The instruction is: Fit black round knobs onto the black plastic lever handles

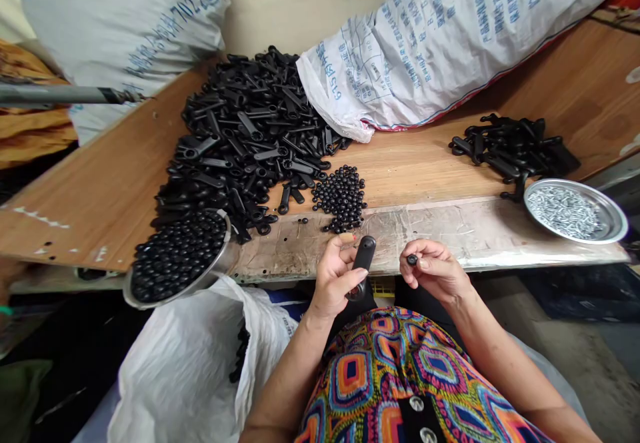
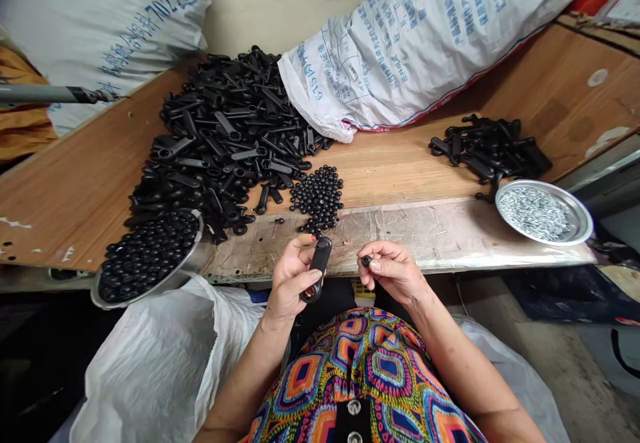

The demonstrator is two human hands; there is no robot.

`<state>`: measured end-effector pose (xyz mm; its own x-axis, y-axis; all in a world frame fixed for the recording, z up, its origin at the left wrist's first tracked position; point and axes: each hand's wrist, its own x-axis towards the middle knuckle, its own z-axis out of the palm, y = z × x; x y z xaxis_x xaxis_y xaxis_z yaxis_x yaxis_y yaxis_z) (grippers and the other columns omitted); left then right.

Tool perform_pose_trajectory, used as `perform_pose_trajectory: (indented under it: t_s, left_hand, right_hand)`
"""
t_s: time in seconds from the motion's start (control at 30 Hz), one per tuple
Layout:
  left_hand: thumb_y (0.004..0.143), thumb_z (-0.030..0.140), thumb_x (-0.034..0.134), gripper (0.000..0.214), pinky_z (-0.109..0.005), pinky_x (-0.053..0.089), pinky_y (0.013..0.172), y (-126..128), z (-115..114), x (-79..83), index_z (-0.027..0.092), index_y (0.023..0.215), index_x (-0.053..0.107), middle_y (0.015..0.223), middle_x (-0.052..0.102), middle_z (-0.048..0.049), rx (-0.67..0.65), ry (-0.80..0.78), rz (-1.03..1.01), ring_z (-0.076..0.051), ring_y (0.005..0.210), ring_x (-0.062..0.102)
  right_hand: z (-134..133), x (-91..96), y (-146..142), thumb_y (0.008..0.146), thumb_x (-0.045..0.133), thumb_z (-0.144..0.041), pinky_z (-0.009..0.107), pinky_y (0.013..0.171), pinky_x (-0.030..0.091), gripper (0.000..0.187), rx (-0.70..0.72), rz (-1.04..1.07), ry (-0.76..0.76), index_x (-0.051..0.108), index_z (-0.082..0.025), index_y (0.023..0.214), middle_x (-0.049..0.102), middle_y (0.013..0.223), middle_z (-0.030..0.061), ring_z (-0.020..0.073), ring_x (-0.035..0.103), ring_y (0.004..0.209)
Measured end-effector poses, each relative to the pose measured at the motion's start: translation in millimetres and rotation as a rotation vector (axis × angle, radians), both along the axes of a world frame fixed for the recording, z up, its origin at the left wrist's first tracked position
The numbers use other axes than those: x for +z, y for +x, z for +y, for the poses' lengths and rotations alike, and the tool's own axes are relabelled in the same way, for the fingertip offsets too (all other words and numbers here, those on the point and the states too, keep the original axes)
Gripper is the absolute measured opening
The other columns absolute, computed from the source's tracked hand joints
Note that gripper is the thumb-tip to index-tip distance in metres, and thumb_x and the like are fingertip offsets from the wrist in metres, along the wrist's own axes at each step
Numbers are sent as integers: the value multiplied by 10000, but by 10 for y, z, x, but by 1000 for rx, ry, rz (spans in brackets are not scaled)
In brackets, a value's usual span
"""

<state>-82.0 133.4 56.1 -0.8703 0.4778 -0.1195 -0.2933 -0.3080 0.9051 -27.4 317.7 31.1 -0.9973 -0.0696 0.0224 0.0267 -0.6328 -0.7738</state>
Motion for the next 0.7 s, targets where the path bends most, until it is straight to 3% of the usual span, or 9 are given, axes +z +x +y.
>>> perform_pose_trajectory:
  t_s: [0.1, 0.2, 0.27, 0.33, 0.43, 0.5, 0.7]
  left_hand:
    - [533, 155, 660, 573, -171, 289, 435, -36, 34, -55, 205, 1084, 510, 633, 503, 43, -79, 42, -70, -57, 488, 417]
    - [527, 162, 636, 280, -189, 273, 447, -49, 92, -149, 128, 805, 624, 523, 448, 48, -119, 12, -142, -45, 444, 378]
    - [555, 191, 617, 107, -203, 310, 473, -37, 133, -191, 114, 629, 604, 498, 465, 31, -72, -36, -129, -62, 460, 416]
    - [604, 213, 599, 103, -224, 381, 545, -16, 167, -203, 115, 581, 580, 566, 536, -3, -24, -52, -61, -95, 546, 492]
    - [703, 248, 566, 142, -241, 430, 575, 20, 203, -181, 135, 784, 593, 671, 578, -8, 11, -76, 51, -117, 596, 538]
    - [758, 271, 536, 221, -232, 434, 551, 38, 224, -155, 164, 950, 559, 679, 568, 11, 29, -193, 171, -106, 564, 529]
    - [822, 168, 430, 248, -236, 451, 791, 51, 296, -121, 181, 1044, 540, 793, 624, -2, 135, -570, 671, -110, 772, 583]
  right_hand:
    - [-1, 13, -9, 691, 693, -254, 215, 424, 433, 202, -2, 15, 2, 665, -163, 870, 600, 617, 25, 125, 559, 523]
    - [-36, 36, -26, 703, 684, -227, 214, 432, 443, 186, -2, 19, 14, 663, -159, 875, 605, 618, 25, 124, 569, 527]
    - [-71, 53, -40, 713, 676, -228, 210, 427, 449, 173, -10, 12, 15, 659, -158, 870, 607, 619, 23, 121, 573, 523]
    - [-111, 70, -56, 727, 663, -240, 204, 414, 452, 159, -25, 4, 6, 655, -156, 861, 609, 619, 22, 119, 577, 515]
    - [-174, 95, -82, 742, 646, -241, 190, 385, 451, 142, -49, -13, -3, 652, -150, 851, 614, 614, 21, 117, 580, 497]
    - [-216, 108, -104, 738, 647, -229, 182, 373, 450, 134, -67, -31, 0, 652, -151, 847, 619, 617, 19, 113, 579, 486]
    - [-311, 122, -147, 740, 643, -213, 168, 358, 443, 102, -123, -36, 2, 660, -162, 827, 620, 602, 14, 99, 562, 456]
